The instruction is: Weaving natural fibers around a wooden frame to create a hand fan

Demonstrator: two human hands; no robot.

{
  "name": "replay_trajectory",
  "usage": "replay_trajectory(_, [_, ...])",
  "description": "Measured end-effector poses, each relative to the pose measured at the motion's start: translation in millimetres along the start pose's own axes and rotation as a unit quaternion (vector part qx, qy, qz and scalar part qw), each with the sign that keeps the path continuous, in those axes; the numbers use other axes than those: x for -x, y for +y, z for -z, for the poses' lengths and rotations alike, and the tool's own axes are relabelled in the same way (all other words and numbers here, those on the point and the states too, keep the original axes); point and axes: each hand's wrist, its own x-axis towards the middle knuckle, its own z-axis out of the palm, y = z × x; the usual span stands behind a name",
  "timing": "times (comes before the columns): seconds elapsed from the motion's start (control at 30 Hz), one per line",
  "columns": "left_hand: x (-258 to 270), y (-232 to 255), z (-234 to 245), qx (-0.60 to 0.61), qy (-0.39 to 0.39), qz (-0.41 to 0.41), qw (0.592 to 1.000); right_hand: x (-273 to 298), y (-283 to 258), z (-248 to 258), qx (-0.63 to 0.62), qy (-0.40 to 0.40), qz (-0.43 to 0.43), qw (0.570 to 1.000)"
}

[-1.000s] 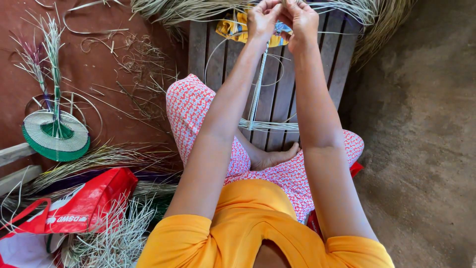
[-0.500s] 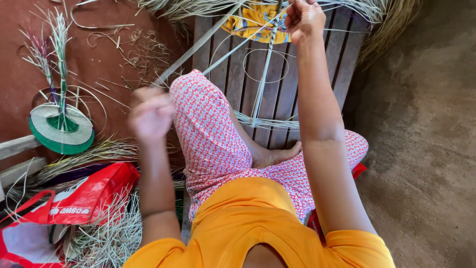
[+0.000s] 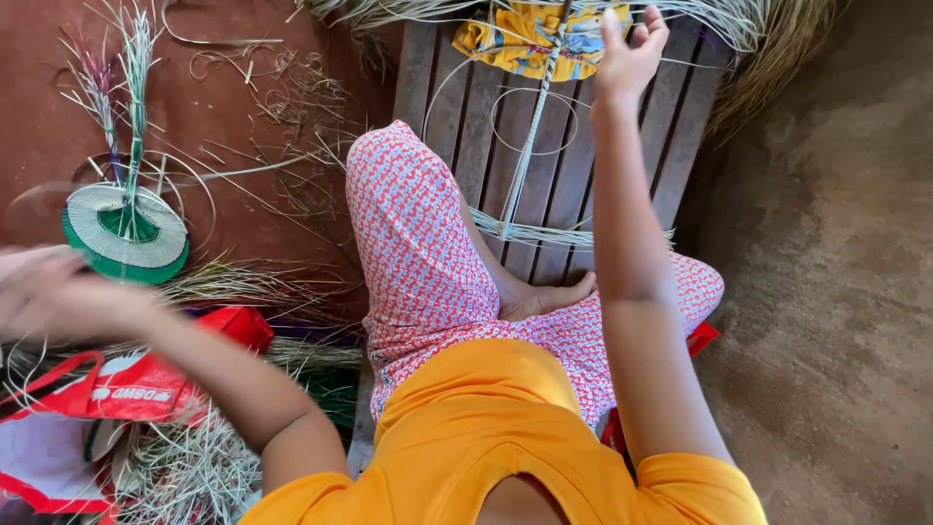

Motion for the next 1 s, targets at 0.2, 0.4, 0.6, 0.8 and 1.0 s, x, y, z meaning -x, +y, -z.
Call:
replay_trajectory(0.2, [296,77,-94,0.171,-0.695,0.04,0.697,184,-67,54,-0.012,-0.181,0.331,0.926])
replay_trajectory(0.4, [333,173,-93,0.245,-0.74,0.195,0.595,244,-5,106,-0.124,-0.105,0.19,0.968])
replay_trajectory(0.6, [355,184,-58,0.242,-0.719,0.433,0.486,279,8,118,-0.194,-0.116,0.031,0.974])
replay_trajectory(0.8, [319,212,-60,0.255,-0.731,0.292,0.562,277,10,119,-0.242,-0.129,-0.016,0.962])
replay_trajectory(1.0, [306,222,-62,0.237,-0.734,0.142,0.62,274,28,119,-0.276,-0.132,-0.057,0.95])
